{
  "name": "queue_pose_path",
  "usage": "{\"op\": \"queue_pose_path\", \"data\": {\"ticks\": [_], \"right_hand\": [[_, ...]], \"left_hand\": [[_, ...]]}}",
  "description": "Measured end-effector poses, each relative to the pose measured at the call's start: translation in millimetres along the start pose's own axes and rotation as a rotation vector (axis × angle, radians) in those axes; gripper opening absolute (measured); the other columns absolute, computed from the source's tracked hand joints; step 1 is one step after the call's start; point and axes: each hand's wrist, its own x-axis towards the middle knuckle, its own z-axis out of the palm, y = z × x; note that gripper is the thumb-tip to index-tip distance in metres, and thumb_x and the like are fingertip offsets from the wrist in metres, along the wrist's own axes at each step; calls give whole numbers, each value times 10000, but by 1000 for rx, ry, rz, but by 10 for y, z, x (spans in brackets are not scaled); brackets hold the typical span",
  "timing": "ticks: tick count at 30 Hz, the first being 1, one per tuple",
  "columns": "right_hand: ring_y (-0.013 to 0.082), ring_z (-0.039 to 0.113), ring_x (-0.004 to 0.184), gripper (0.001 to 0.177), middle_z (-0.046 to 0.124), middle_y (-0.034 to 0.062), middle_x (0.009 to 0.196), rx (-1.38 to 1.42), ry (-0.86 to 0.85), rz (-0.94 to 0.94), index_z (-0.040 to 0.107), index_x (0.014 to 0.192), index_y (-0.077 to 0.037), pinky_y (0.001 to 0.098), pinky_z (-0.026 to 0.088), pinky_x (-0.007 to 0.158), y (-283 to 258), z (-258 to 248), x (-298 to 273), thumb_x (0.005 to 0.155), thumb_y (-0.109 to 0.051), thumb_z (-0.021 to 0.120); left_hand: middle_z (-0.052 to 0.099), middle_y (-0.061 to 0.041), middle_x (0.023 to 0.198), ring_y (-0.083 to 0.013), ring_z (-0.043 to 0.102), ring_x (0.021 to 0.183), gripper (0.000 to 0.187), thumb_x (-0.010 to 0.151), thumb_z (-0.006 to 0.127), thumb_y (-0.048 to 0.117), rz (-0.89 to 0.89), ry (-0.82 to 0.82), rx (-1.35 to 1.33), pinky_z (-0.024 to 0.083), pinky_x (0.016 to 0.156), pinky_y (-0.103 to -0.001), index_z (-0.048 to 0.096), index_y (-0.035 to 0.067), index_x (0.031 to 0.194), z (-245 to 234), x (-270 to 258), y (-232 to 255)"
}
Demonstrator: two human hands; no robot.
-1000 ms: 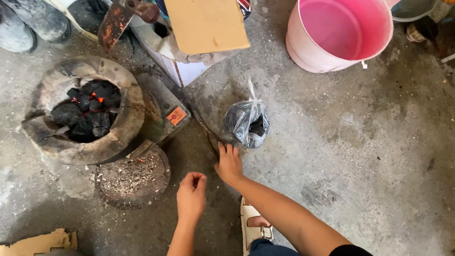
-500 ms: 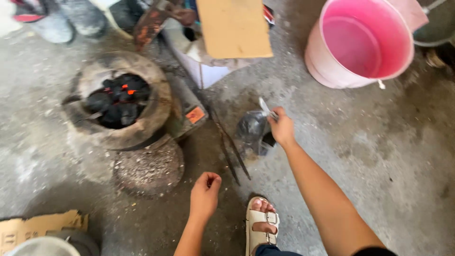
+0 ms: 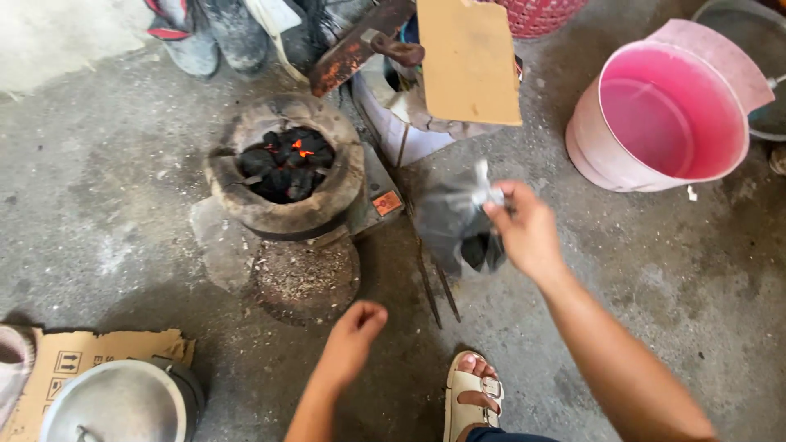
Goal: Tending to a charcoal stove by adding charcoal and fanning the fire.
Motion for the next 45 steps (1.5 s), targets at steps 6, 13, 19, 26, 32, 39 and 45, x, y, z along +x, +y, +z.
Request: {"op": "queue_pose_path", "data": {"ticks": [6,13,19,26,32,39,45], "right_hand": [[97,673,923,272,716,31,1071,527,-285,-264,605,1253,-29,279,595,682,-1485,-38,237,996,-101,659],[113,695,1039,224,672,5,1181,834,-627,-485,549,1259,-110,319,633,831,-2285,603,725,1052,-102,634],[115,659,1066,216,667,-10,1113,612,-577,-550,549,1180,-129,296,576,910,-2077,1414,1157,1006,-85,669],[108,560,1057,262,543,-19,1062,631,-550,-684,530,1138,-84,276,485,944,-1923,1846,1457,973,38,692],[116,585,1044,275,588,-8,1049,627,-515,-608,529,1098,-87,284,504,914,-1860,2005,1601,945,25,728],[93,613,1062,372,628,-19,1093,768,-567,-500,509,1127,-122,261,532,907,-1991,1905,1501,871,16,740],[100,629,920,312,648,4,960,662,-465,-588,536,984,-77,279,534,797,-1955,1980,1596,873,-5,818]], "left_hand": [[570,-194,1020,-306,513,837,663,1019,680,453,48,-51,-294,387,733,-435,445,-54,1376,-617,355,1169],[484,-114,1545,-338,511,1407,915,885,589,674,476,-76,-791,484,1093,-530,246,187,1579,-1489,427,2447],[562,-161,1467,-298,573,1356,814,901,833,80,760,226,-438,495,1138,-428,319,106,1531,-1718,969,2445],[517,-139,1510,-278,513,1417,862,942,818,9,906,420,-222,424,1216,-402,252,138,1580,-1754,1370,2408],[523,-145,1526,-256,497,1416,806,988,765,-26,1027,449,-6,402,1272,-392,237,148,1572,-1880,1531,2374],[480,-121,1487,-255,462,1445,745,1041,789,-26,1162,431,62,363,1265,-389,259,152,1533,-1878,1480,2433],[473,-128,1529,-252,453,1439,807,937,712,-61,1129,451,88,350,1258,-391,253,160,1562,-1954,1486,2395]]}}
